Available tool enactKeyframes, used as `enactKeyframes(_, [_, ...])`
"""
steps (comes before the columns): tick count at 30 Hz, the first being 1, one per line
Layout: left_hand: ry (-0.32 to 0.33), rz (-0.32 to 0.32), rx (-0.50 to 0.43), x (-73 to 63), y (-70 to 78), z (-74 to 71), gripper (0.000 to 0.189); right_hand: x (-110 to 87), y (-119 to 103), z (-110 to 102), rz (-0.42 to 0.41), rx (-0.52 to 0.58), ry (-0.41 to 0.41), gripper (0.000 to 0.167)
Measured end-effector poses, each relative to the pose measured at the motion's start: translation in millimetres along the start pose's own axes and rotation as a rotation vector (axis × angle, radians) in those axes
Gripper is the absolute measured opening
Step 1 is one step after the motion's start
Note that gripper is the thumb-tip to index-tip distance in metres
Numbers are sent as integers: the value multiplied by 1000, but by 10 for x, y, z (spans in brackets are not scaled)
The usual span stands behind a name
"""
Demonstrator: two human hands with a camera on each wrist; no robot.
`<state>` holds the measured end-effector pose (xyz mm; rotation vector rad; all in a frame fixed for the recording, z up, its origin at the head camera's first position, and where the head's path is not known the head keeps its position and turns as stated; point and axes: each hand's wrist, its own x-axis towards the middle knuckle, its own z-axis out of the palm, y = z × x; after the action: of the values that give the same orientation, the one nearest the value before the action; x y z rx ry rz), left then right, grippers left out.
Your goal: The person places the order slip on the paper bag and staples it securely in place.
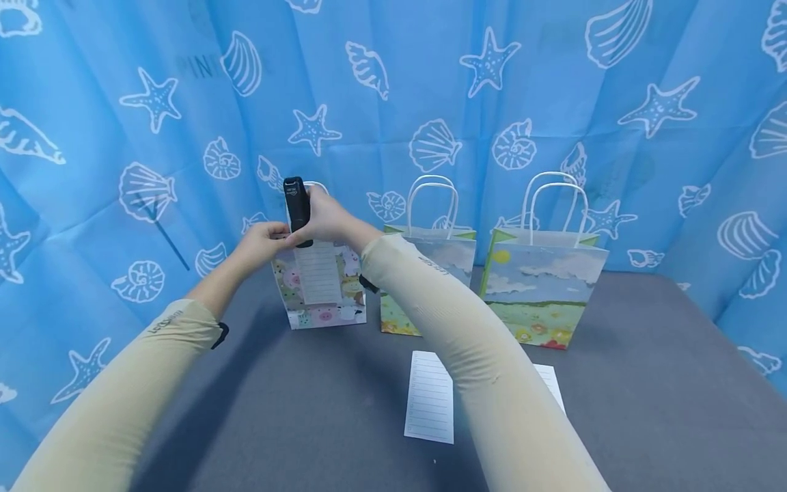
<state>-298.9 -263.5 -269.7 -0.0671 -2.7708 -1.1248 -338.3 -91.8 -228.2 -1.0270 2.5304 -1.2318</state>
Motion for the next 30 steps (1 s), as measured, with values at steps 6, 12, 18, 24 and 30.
enactKeyframes(6, [10,15,13,-5,0,-9,25,-7,0,12,-20,-7,-6,83])
enactKeyframes(12, [18,34,24,-17,15,24,19,-9,21,9,-29,-53,34,77])
enactKeyframes(18, [18,39,14,-23,9,34,18,-6,59,5,-19,-14,20,70])
enactKeyframes(24, [16,34,18,-9,-1,56,21,-3,98,8,4,48,40,72])
enactKeyframes(30, [-63,47,139,-25,37,0,31,-1,97,15,28,67,64,76])
